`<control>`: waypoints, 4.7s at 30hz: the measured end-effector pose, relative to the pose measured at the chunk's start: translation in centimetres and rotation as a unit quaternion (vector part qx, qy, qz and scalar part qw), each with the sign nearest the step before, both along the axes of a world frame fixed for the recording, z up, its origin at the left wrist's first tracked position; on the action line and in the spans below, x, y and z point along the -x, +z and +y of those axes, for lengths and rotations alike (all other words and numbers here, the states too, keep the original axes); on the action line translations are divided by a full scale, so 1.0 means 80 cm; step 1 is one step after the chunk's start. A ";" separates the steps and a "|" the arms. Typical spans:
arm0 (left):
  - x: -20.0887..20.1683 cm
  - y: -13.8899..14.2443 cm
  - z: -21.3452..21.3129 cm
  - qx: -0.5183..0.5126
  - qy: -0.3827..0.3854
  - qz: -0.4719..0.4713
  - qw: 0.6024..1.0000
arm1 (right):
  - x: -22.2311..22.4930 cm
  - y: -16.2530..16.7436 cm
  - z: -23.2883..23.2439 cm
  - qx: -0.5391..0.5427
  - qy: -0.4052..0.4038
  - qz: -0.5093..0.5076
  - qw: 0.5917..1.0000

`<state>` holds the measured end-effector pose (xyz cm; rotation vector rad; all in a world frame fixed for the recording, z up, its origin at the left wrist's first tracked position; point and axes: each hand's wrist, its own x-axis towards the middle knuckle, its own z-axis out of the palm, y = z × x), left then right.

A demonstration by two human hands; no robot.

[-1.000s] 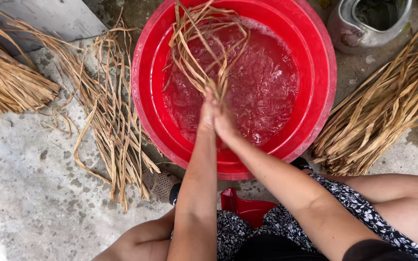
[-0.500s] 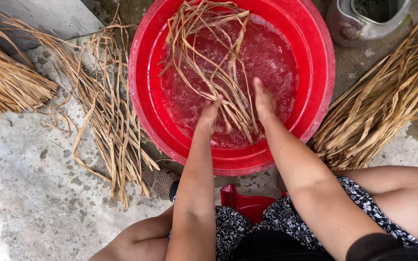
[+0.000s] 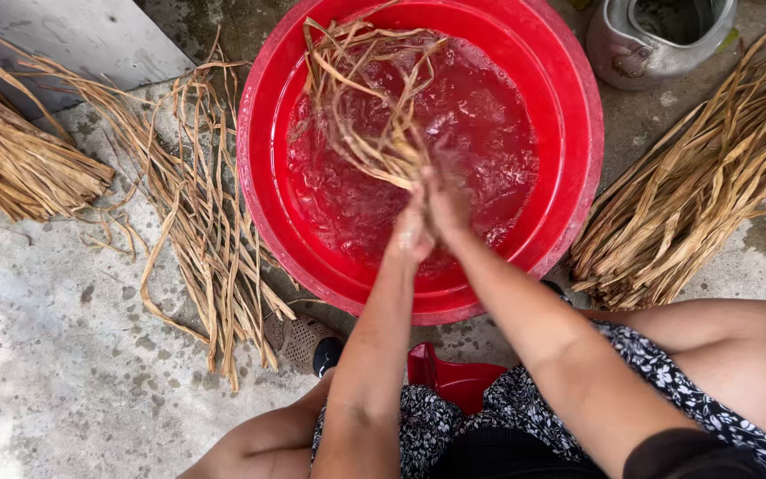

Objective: The person sits on a low stool outdoors and washes bundles of dried leaves in a large red basin of water. They dunk each bundle, swish and rub the leaves under water, squeeze them, and set washed bundles on the wet concrete beside the basin.

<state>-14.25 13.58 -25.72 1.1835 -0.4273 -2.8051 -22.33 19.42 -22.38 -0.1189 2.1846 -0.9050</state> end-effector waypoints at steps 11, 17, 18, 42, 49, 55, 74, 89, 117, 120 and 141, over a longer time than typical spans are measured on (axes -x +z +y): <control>-0.016 0.001 -0.026 0.023 0.084 -0.009 0.996 | -0.086 0.031 -0.047 0.194 0.129 0.168 0.958; 0.000 -0.001 -0.011 0.081 -0.063 -0.073 0.992 | 0.047 -0.025 0.007 0.114 0.124 0.286 0.943; 0.002 -0.001 -0.010 0.107 -0.074 -0.103 0.986 | 0.059 -0.027 0.018 0.051 0.047 0.206 0.976; -0.011 -0.004 -0.039 0.112 0.034 -0.076 0.990 | -0.073 -0.009 -0.031 0.199 -0.004 -0.003 0.980; 0.000 -0.017 -0.023 0.175 -0.016 -0.029 0.984 | -0.007 -0.015 -0.017 -0.141 0.319 0.425 0.835; 0.023 0.008 -0.009 0.448 -0.268 -0.234 0.820 | 0.086 -0.002 0.003 0.036 -0.080 -0.151 0.985; 0.011 -0.001 -0.054 0.116 0.022 -0.101 0.988 | -0.063 0.038 -0.038 0.166 0.078 0.012 0.983; 0.022 -0.012 -0.035 0.162 0.070 -0.106 0.979 | -0.054 0.029 -0.049 0.375 -0.016 -0.162 0.913; 0.039 0.026 0.018 0.527 -0.517 -0.133 0.662 | 0.045 0.035 0.004 0.034 0.099 -0.184 0.977; 0.045 0.072 0.007 0.512 -0.314 -0.134 0.788 | 0.070 0.060 0.003 0.110 0.059 -0.168 0.978; -0.072 0.124 -0.080 0.543 0.042 -0.408 0.732 | 0.100 0.363 0.063 0.532 0.174 0.023 0.828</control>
